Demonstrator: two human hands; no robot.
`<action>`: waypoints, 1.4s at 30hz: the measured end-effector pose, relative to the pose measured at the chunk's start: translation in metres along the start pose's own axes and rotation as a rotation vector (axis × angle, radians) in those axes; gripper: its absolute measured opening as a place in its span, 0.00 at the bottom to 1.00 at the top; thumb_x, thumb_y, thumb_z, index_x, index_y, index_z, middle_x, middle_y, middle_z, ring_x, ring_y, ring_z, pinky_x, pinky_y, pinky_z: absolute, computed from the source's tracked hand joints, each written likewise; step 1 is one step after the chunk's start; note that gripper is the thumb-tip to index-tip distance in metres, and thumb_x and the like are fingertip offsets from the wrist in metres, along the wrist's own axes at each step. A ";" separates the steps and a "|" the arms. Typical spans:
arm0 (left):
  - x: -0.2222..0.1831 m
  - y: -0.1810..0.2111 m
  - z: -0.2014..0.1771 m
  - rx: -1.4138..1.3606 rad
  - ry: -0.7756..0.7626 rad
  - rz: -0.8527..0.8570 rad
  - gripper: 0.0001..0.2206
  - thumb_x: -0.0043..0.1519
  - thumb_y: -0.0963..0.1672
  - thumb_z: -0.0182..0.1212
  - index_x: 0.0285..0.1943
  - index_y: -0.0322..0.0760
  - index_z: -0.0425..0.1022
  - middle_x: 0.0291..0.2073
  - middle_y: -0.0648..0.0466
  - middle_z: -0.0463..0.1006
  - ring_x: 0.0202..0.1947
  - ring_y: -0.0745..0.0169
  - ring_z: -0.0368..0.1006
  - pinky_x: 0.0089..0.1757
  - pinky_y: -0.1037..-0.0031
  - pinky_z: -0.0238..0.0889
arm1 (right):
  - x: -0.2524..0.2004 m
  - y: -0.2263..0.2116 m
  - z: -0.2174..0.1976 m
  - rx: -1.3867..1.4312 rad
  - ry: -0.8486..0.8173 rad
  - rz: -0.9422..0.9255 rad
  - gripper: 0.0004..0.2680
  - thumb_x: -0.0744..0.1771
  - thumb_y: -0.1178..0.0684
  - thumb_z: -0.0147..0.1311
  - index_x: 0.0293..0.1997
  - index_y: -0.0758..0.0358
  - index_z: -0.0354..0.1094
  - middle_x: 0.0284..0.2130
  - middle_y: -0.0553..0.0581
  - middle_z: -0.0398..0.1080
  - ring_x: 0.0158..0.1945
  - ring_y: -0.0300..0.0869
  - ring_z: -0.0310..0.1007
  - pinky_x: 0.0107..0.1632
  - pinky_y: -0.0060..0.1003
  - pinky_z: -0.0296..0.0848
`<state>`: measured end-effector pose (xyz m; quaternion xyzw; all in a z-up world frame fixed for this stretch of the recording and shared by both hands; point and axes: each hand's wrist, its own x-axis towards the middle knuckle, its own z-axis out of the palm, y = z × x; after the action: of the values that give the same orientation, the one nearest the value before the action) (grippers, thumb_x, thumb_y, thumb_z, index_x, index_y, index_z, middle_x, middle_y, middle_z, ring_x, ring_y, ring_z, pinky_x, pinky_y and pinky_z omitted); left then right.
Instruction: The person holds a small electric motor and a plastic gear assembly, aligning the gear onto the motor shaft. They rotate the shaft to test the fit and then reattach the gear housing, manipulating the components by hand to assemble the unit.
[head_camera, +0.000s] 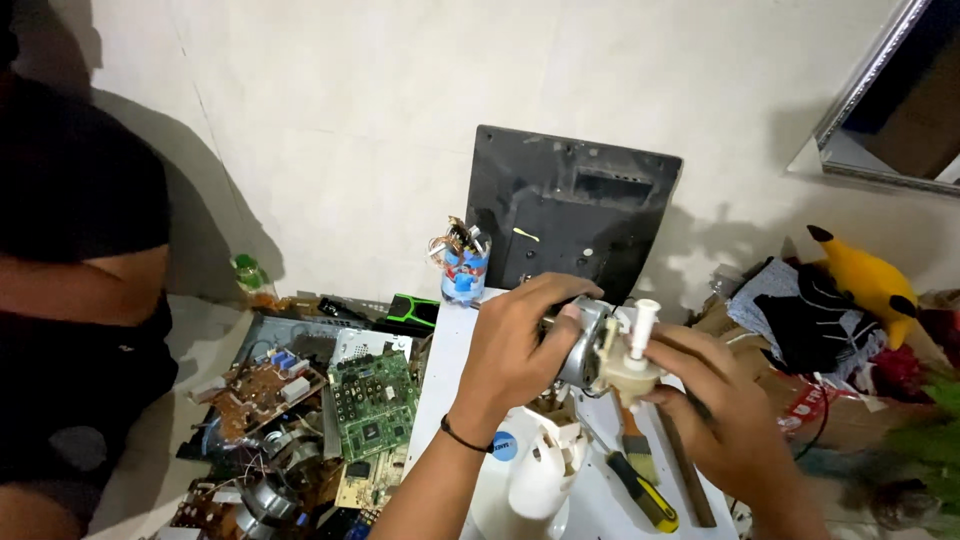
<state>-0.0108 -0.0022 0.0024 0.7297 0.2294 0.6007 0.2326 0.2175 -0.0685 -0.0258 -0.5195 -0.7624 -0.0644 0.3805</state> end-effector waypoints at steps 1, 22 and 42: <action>0.000 0.000 0.000 -0.001 0.002 -0.004 0.14 0.57 0.42 0.51 0.46 0.32 0.80 0.42 0.52 0.85 0.34 0.57 0.79 0.39 0.73 0.69 | 0.001 -0.002 0.000 0.000 -0.005 0.001 0.18 0.58 0.64 0.60 0.54 0.62 0.73 0.59 0.55 0.72 0.55 0.46 0.76 0.53 0.39 0.74; -0.001 -0.001 -0.001 -0.015 -0.005 0.055 0.13 0.58 0.41 0.49 0.45 0.30 0.80 0.42 0.50 0.84 0.35 0.55 0.79 0.40 0.72 0.70 | 0.010 -0.022 -0.006 -0.164 0.001 -0.257 0.20 0.58 0.61 0.63 0.56 0.64 0.71 0.57 0.56 0.72 0.59 0.49 0.72 0.60 0.44 0.70; 0.000 -0.001 0.004 -0.038 -0.002 0.081 0.14 0.57 0.41 0.49 0.44 0.30 0.80 0.40 0.49 0.84 0.29 0.58 0.74 0.35 0.73 0.66 | 0.017 -0.030 -0.014 -0.002 -0.066 -0.193 0.17 0.60 0.60 0.62 0.54 0.68 0.70 0.53 0.56 0.73 0.49 0.44 0.76 0.49 0.38 0.73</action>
<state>-0.0072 -0.0014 0.0010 0.7343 0.1883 0.6133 0.2221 0.1962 -0.0767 0.0038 -0.4461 -0.8209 -0.0844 0.3465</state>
